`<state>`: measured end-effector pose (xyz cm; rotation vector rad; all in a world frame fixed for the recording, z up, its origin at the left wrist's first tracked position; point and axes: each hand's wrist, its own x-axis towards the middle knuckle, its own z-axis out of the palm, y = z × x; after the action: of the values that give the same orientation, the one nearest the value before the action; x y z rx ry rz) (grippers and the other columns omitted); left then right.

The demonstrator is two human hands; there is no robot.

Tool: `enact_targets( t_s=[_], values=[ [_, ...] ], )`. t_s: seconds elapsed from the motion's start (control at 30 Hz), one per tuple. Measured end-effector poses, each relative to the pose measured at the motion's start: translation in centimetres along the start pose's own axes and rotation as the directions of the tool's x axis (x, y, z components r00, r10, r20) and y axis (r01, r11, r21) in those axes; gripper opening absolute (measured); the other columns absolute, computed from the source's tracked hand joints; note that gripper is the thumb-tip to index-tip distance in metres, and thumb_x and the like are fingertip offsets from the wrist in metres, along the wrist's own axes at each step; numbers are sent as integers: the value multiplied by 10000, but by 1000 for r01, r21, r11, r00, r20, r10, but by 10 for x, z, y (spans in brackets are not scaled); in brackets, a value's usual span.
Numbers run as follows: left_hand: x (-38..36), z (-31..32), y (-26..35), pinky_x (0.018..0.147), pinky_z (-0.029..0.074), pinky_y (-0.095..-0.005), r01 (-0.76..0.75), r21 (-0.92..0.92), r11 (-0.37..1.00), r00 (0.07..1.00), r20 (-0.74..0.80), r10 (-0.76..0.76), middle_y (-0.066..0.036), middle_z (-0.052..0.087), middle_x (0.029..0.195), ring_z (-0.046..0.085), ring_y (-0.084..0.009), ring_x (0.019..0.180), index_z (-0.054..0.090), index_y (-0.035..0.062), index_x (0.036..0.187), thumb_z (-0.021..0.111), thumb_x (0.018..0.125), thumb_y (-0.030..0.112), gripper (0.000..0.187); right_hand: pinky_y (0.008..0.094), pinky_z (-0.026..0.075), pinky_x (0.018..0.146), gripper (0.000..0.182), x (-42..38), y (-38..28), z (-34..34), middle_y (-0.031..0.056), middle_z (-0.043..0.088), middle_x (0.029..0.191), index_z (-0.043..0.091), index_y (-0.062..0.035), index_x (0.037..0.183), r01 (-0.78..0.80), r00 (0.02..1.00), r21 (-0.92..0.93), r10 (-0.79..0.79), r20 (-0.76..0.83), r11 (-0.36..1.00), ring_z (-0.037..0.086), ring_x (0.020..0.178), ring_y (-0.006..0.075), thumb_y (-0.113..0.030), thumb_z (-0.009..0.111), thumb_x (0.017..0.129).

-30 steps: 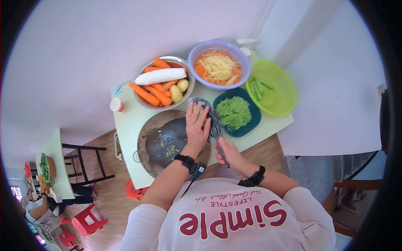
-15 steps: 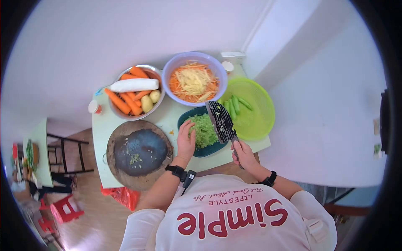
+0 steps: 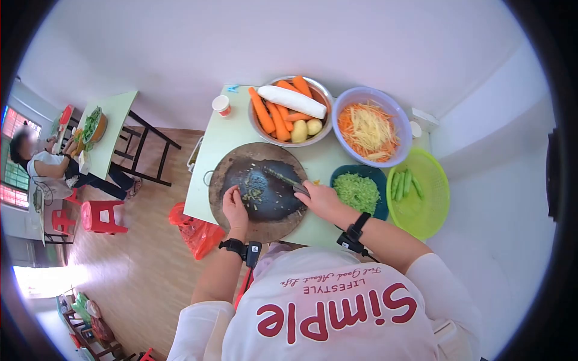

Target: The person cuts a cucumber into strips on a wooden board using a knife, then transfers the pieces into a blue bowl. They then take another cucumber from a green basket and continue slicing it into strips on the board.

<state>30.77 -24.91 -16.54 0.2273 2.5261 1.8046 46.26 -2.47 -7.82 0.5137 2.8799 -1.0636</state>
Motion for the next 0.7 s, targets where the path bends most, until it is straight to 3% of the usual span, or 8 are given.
enact_targets(
  t_s=[0.07,0.2,0.33,0.4,0.57,0.63,0.67,0.7],
  values=[
    [2,-16,3,833,491,-276,21,18,1000,1000,22,-21,-70,655,987,622,-149,907,648,13,1098,520,989,99,189,490,519,624,361,26,2,17,192,674,763,551,-60,1024,58,994,-135,-69,-80,989,663,706,387,-409,580,939],
    [11,-36,-10,836,491,-272,62,-2,998,996,62,-62,-74,657,973,618,-148,914,647,4,1097,517,990,95,191,472,520,595,335,52,3,34,165,675,743,542,-73,1009,112,993,-234,-119,-17,966,671,694,361,-398,585,936],
    [20,-47,-11,848,487,-275,74,-1,997,994,80,-74,-80,654,988,615,-152,927,645,4,1100,507,996,99,197,464,520,579,334,32,-7,36,147,661,712,545,-78,989,187,982,-247,-181,48,951,667,670,352,-404,591,929],
    [25,-47,-13,859,486,-289,63,8,998,995,80,-64,-88,654,996,619,-173,938,644,4,1100,501,996,101,202,453,519,564,341,12,-11,38,132,640,678,546,-85,963,266,960,-326,-221,170,907,661,649,340,-420,592,924],
    [29,-34,-17,915,473,-321,-50,102,994,993,107,39,-114,655,1047,618,-220,1012,628,-3,1135,476,1005,112,231,438,501,516,370,-21,-17,45,138,626,662,557,-87,944,262,960,-317,-215,178,912,643,591,336,-454,596,912],
    [24,-26,-12,957,453,-342,-146,110,983,984,121,132,-141,639,1104,602,-259,1061,615,1,1159,467,995,94,240,376,468,466,367,-30,-18,49,93,602,627,559,-76,954,167,985,-75,-169,-22,983,615,519,262,-443,566,956],
    [22,-22,-14,1006,427,-350,-142,102,985,978,168,123,-154,610,1177,575,-275,1124,588,0,1202,452,981,66,267,376,468,466,367,-35,-19,49,93,602,627,559,-76,954,157,987,-74,-159,-19,985,615,519,262,-443,566,956],
    [18,-18,-16,1006,427,-350,-135,101,986,977,176,116,-154,610,1177,575,-275,1124,588,0,1202,452,981,66,267,342,441,448,364,-41,-20,47,67,580,617,555,-74,970,-128,990,299,103,99,946,583,494,213,-438,532,982]
  ],
)
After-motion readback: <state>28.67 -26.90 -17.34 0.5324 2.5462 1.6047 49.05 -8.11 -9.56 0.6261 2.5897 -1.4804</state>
